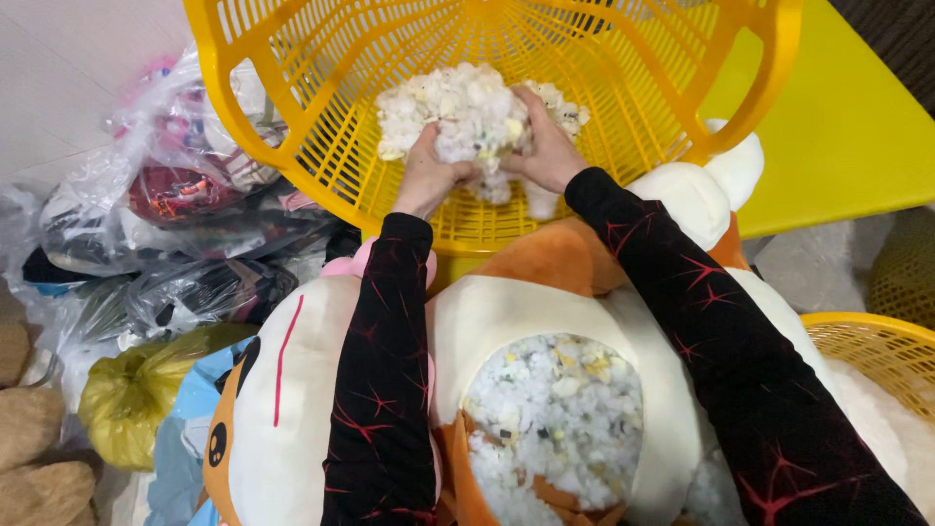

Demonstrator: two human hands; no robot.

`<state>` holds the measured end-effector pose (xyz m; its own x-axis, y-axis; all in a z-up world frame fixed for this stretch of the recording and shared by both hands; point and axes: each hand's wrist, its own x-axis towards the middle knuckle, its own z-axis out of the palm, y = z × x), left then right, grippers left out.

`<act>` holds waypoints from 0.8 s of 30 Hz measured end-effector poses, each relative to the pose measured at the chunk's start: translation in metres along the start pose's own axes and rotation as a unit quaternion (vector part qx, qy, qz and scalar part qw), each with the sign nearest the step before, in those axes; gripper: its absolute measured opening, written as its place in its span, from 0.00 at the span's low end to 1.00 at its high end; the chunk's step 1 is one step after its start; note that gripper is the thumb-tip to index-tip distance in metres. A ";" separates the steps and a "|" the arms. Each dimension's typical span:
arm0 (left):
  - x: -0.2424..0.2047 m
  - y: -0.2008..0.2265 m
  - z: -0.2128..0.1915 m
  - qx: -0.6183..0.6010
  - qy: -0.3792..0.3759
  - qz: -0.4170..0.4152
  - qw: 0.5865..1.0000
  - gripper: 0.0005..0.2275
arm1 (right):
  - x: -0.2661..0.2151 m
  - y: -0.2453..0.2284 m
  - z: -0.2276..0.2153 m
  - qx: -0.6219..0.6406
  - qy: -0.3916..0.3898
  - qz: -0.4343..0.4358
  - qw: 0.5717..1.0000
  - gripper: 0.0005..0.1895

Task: The person repeatedly takes handfuls of white stuffing from a yellow basket and pushes them into the open cavity of a large plush toy. The hands compress and distribute the stuffing inside the toy's body throughout the clip.

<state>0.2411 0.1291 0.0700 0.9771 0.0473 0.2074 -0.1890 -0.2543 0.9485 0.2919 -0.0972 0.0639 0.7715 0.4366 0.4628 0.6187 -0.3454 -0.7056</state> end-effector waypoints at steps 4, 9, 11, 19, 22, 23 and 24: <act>-0.009 0.014 0.001 0.280 0.074 -0.056 0.956 0.48 | 0.003 0.005 -0.014 -0.081 0.108 0.141 0.981 0.46; -0.012 -0.007 0.012 0.344 0.115 -0.020 0.932 0.27 | -0.007 -0.006 -0.017 -0.125 0.135 0.080 0.980 0.26; -0.008 -0.008 0.019 0.316 0.080 0.031 0.945 0.24 | -0.009 -0.016 -0.014 -0.127 0.109 0.074 0.983 0.18; -0.026 0.019 0.053 0.307 -0.159 -0.300 0.889 0.29 | -0.012 -0.013 -0.015 -0.207 -0.225 0.255 0.917 0.30; -0.024 0.016 0.059 0.342 -0.211 -0.199 0.894 0.13 | -0.012 0.001 -0.006 -0.175 -0.358 0.175 0.900 0.23; -0.020 0.014 0.059 0.311 -0.157 -0.144 0.926 0.13 | -0.011 0.005 -0.006 -0.132 -0.293 0.164 0.933 0.18; -0.015 0.012 0.056 0.278 -0.101 -0.088 0.951 0.13 | -0.009 0.008 -0.008 -0.089 -0.225 0.152 0.958 0.13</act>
<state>0.2296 0.0710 0.0648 0.9982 -0.0367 -0.0465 0.0046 -0.7346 0.6785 0.2911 -0.1099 0.0587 0.8029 0.5935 -0.0555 0.4222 -0.6319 -0.6499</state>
